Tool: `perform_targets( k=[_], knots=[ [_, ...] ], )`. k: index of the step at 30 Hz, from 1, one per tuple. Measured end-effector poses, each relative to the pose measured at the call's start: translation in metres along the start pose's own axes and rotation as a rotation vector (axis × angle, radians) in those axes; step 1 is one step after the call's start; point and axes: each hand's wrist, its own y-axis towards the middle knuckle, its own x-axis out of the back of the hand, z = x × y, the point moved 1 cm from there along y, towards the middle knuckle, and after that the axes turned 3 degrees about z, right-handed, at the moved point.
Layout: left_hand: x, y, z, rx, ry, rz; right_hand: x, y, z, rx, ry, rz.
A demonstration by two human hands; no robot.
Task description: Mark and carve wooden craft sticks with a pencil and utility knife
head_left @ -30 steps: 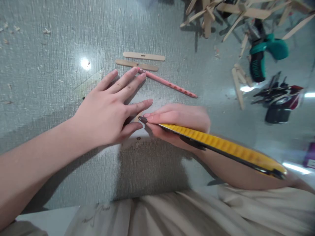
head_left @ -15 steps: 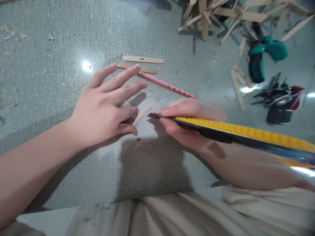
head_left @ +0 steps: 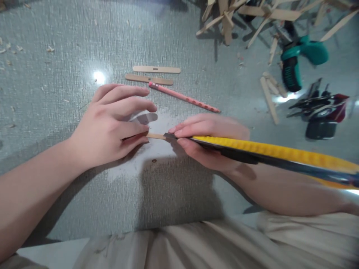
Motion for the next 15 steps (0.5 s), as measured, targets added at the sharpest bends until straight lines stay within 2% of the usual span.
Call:
perform_targets(
  k=[8,15],
  knots=[
    [-0.0020,-0.0013,0.0009,-0.062,-0.022,-0.087,0.0005,0.0013,-0.0016,0.005,0.052,0.035],
    [-0.0029,-0.0006,0.0017,-0.037,-0.036,-0.067,0.0014,0.0016,-0.0003,-0.009,0.040,0.073]
  ],
)
